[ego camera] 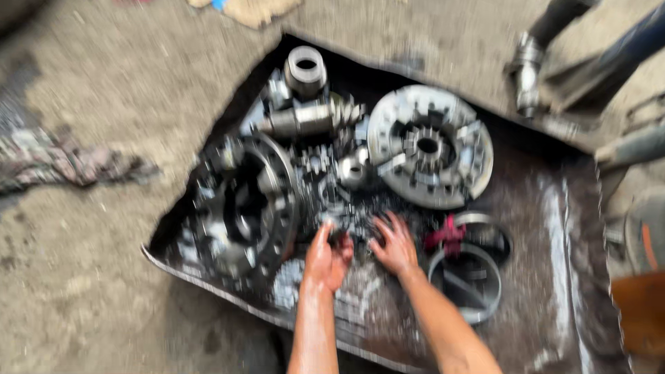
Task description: The person cleans various mechanical parts, including gears, bolts, and a large metal housing, using a rag. They wipe the components individually over a metal tray containing a dark liquid, handling each item to remove grime and oil.
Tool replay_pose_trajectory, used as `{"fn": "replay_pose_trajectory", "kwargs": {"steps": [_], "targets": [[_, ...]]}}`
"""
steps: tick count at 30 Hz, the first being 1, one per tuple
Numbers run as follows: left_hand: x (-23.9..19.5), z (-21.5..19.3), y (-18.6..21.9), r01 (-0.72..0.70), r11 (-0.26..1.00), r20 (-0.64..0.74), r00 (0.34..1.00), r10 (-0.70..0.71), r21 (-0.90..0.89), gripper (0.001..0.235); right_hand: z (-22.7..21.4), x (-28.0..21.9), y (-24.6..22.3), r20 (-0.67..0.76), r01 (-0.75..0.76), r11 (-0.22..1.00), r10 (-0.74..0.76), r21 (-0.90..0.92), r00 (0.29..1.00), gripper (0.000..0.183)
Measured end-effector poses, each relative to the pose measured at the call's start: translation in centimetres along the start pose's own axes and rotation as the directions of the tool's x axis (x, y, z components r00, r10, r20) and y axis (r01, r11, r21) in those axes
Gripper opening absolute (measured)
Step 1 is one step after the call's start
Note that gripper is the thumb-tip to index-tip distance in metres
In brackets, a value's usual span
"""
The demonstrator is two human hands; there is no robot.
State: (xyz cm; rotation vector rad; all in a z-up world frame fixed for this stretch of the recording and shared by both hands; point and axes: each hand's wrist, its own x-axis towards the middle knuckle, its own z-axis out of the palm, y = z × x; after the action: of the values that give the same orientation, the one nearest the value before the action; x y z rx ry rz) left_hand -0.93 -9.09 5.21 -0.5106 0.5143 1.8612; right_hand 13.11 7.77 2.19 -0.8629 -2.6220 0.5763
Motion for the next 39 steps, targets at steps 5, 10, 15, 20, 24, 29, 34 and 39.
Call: {"fn": "replay_pose_trajectory", "kwargs": {"steps": [5, 10, 15, 20, 24, 29, 34, 39], "targets": [[-0.7, -0.7, -0.9, -0.019, 0.990, -0.146, 0.988, 0.040, 0.143, 0.028, 3.0, 1.6, 0.5, -0.243, -0.296, 0.954, 0.276, -0.048, 0.930, 0.053], [-0.1, -1.4, -1.1, -0.080, 0.978, -0.206, 0.971, 0.120, 0.194, 0.038, 2.3, 1.5, 0.5, -0.027, -0.070, 0.985, 0.066, -0.160, 0.997, 0.045], [2.9, -2.7, -1.5, -0.035, 0.889, -0.264, 0.949, 0.173, 0.456, 0.044, 1.4, -0.3, -0.8, 0.078, -0.143, 0.986, 0.150, -0.090, 0.986, 0.044], [4.1, -2.4, -1.7, -0.006, 0.768, -0.233, 0.951, 0.202, 0.640, 0.050, -6.8, -0.3, -5.3, 0.364, -0.470, 0.867, 0.391, 0.162, 0.845, 0.042], [4.2, -0.7, -2.7, 0.111, 0.716, -0.273, 0.955, 0.114, 0.690, 0.057, -12.5, -0.1, -9.0, 0.299, 0.132, 0.931, -0.241, 0.341, 0.923, 0.044], [4.4, 1.3, -5.6, 0.092, 0.825, -0.064, 0.996, -0.068, 0.558, 0.036, -14.3, -0.6, -12.1, 0.350, 0.414, 0.901, -0.433, 0.129, 0.831, 0.061], [4.3, 1.5, -6.5, 0.045, 0.793, -0.085, 0.996, 0.008, 0.607, 0.027, -13.1, -1.5, -12.1, 0.325, 0.287, 0.958, -0.276, 0.017, 0.905, 0.048], [1.2, 2.2, -3.4, -0.075, 0.462, -0.081, 0.948, 0.309, 0.884, 0.044, -9.5, -1.3, -11.5, 0.249, 0.125, 0.970, -0.176, 0.207, 0.953, 0.039]]}}
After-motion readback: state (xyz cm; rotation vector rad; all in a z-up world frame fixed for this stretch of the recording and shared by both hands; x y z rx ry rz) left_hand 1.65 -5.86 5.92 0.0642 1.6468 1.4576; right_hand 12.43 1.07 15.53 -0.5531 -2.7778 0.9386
